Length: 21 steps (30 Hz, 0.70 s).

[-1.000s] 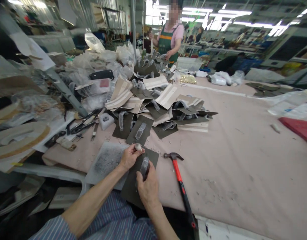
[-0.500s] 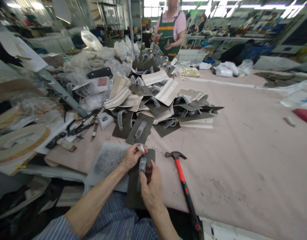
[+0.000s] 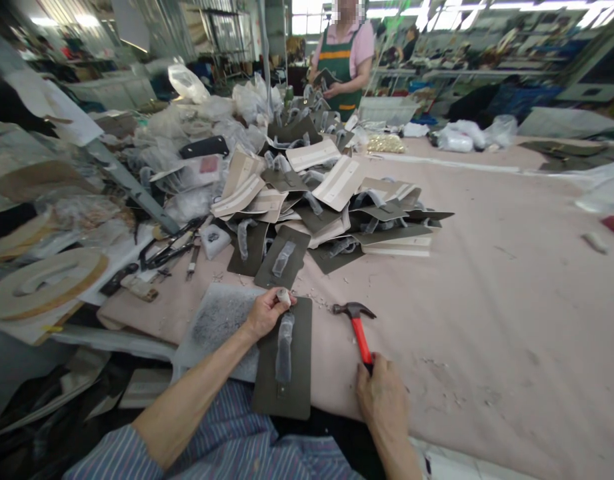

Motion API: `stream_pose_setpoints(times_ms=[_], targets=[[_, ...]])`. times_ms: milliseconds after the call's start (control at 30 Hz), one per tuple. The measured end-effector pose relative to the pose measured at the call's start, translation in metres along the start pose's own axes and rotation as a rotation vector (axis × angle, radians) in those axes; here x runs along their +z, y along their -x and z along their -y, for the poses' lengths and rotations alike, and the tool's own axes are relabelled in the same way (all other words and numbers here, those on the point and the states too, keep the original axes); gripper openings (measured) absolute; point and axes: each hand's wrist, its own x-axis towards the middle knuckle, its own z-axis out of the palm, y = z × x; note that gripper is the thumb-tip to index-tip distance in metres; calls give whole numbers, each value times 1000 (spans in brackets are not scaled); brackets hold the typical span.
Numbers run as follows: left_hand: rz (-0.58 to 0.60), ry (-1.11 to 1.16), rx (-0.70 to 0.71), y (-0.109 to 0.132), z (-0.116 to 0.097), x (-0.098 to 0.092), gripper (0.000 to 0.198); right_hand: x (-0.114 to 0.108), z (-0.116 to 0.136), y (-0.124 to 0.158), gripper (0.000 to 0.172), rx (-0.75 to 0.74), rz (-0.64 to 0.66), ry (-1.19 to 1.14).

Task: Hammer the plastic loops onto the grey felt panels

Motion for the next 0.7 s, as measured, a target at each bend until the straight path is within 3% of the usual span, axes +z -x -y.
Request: stream_pose_setpoints(times_ms=[133,300,367,433,500,633,700], targets=[[5,6,-3,-2,0,-1,16,-8,-2,-10,30,33,129,-189],[0,36,-2,-3,3,1,17,-20,12,-15,18,220,579,-1059],[-13,6,13,-3,4,3,15,-26,25,-14,20,296,658,-1283],[-37,-45,32,-2,5,6,13,-40,41,-13,24,321,605,-1315],[-65,-89,50,-1,5,9,14,-63,56,-13,29,239,462,-1213],[-92,-159,74,2,4,12,15,-114,82,-11,36,-197,-30,-732],[-86,-199,81,4,3,12,16,-125,92,-10,33,-375,-158,-477]])
